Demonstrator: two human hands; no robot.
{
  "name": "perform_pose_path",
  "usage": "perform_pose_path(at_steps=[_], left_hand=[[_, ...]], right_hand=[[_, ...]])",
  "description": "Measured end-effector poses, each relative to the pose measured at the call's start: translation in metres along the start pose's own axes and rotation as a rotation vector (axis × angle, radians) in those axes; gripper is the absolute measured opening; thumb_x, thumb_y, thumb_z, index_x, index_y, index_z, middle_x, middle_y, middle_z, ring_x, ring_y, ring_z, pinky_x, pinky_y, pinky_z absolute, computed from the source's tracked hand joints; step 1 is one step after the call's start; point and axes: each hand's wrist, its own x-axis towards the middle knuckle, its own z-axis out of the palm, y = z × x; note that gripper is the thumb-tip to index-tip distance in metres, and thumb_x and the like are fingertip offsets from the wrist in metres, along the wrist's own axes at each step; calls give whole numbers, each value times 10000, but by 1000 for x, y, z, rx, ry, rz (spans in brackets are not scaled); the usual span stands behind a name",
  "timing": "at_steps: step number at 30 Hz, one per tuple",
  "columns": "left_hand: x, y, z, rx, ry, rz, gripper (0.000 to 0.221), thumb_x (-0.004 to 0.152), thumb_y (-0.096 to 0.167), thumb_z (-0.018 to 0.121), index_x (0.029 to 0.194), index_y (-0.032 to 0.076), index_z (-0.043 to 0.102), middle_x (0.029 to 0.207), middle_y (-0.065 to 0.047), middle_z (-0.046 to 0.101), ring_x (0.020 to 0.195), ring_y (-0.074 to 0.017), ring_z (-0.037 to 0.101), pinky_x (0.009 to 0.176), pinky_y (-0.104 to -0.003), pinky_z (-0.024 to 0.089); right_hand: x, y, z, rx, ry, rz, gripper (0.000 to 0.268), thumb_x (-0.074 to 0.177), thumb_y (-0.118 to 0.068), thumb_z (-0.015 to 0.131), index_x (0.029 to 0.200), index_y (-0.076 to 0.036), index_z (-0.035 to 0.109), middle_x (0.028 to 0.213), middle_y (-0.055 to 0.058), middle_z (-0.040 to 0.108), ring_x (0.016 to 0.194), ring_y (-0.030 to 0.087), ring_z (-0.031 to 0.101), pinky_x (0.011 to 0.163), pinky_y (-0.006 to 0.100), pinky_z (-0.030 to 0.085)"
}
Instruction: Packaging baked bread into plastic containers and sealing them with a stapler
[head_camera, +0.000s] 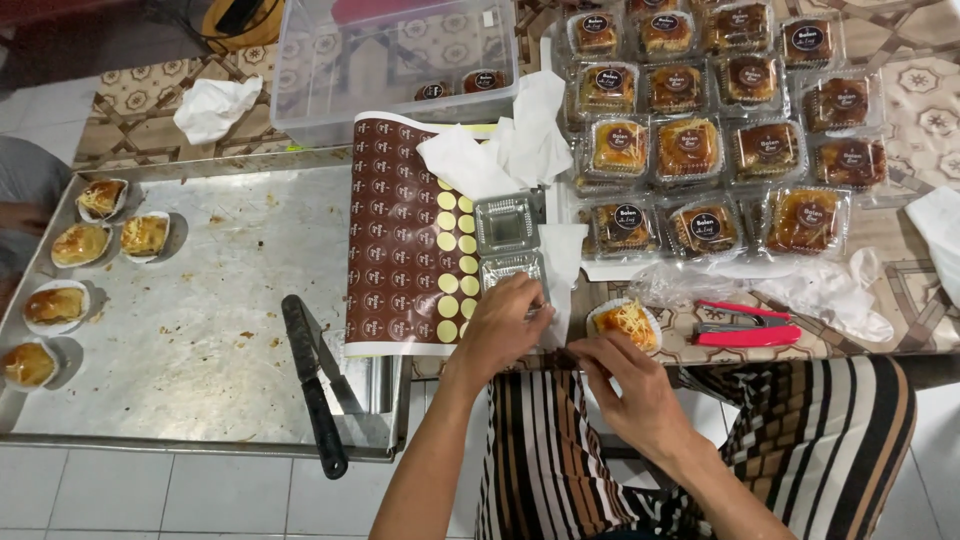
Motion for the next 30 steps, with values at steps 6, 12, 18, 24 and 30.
perform_pose_path(at_steps=[6,12,18,24,30], left_hand=[[-12,15,2,142,170,137,165,946,234,641,862,100,594,817,-74,569,916,-321,626,770,-432,506],[-20,21,-6,103,262,156,232,966,308,630,894,92,585,839,-105,600,922,-357,621,778,-461,518],[-2,-23,25,141,376,238,228,937,309,666,882,111,566,833,-82,575,903,-325,618,785,-441,531],[0,-28,30,95,455,313,222,953,281,667,861,119,547,816,-49,542,836,-295,608,733,-398,518],[1,-28,30,118,497,342,241,941,275,689,852,116,532,813,-44,519,816,-299,598,710,-410,505]], right_hand=[[98,9,19,-241,9,-75,258,882,-30,692,1139,-54,708,931,116,671,922,323,696,693,397,616],[182,92,86,-593,-64,-178,363,801,-84,781,1146,-3,703,1095,155,646,1088,347,610,791,456,591],[209,131,105,-729,-148,-186,328,773,-96,822,1071,-29,704,1009,130,646,1014,306,639,791,387,593],[217,130,97,-609,-154,-159,193,808,-70,795,985,-32,730,922,125,644,926,308,664,796,359,581],[211,129,94,-641,-161,-154,141,854,-48,756,994,-64,746,929,106,671,926,271,682,768,314,599]])
